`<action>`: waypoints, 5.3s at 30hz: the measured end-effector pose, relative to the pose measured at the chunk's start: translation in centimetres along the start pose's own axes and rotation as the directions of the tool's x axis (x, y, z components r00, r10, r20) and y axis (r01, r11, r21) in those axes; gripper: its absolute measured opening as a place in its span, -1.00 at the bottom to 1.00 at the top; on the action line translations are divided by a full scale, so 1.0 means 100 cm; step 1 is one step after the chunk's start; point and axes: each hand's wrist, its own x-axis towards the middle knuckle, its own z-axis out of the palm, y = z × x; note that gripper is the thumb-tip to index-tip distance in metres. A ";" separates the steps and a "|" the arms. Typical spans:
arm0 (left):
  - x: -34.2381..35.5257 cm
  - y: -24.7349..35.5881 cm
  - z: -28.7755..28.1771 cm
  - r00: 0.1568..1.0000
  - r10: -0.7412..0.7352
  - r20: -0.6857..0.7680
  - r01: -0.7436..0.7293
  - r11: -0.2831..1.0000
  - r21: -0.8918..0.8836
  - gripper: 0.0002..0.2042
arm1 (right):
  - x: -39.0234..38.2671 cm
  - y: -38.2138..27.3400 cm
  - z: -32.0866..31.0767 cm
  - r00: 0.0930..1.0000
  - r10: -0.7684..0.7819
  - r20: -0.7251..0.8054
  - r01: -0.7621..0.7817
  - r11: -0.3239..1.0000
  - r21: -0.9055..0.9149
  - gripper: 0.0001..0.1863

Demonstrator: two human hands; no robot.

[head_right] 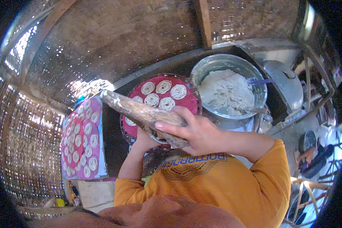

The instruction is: The person uses a wooden press tool to form spirals of dough onto circular trays, periodically refilling the tool with white dough from a large container using a spoon.

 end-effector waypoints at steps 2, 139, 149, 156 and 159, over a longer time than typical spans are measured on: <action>0.004 -0.015 0.007 0.996 0.088 0.000 -0.087 0.988 0.127 -0.38 | 0.000 0.000 0.008 0.999 0.039 0.004 -0.039 0.999 0.028 -0.26; 0.148 -0.065 -0.037 0.916 0.238 -0.323 -0.243 -0.311 -0.919 -0.40 | 0.016 0.094 -0.070 0.441 0.538 0.719 -0.887 0.386 0.255 -0.53; 0.155 -0.055 -0.058 0.893 0.286 -0.348 -0.247 -0.335 -0.909 -0.41 | 0.031 0.089 -0.073 0.546 0.605 0.579 -0.787 0.608 0.105 -0.43; 0.138 -0.048 -0.027 0.938 0.219 -0.268 -0.190 -0.324 -0.927 -0.42 | 0.000 0.089 -0.076 0.503 0.590 0.632 -0.851 0.465 0.243 -0.52; 0.140 -0.045 -0.014 0.977 0.100 -0.186 -0.134 -0.388 -0.912 -0.40 | -0.006 0.089 -0.080 0.489 0.593 0.639 -0.863 0.438 0.253 -0.50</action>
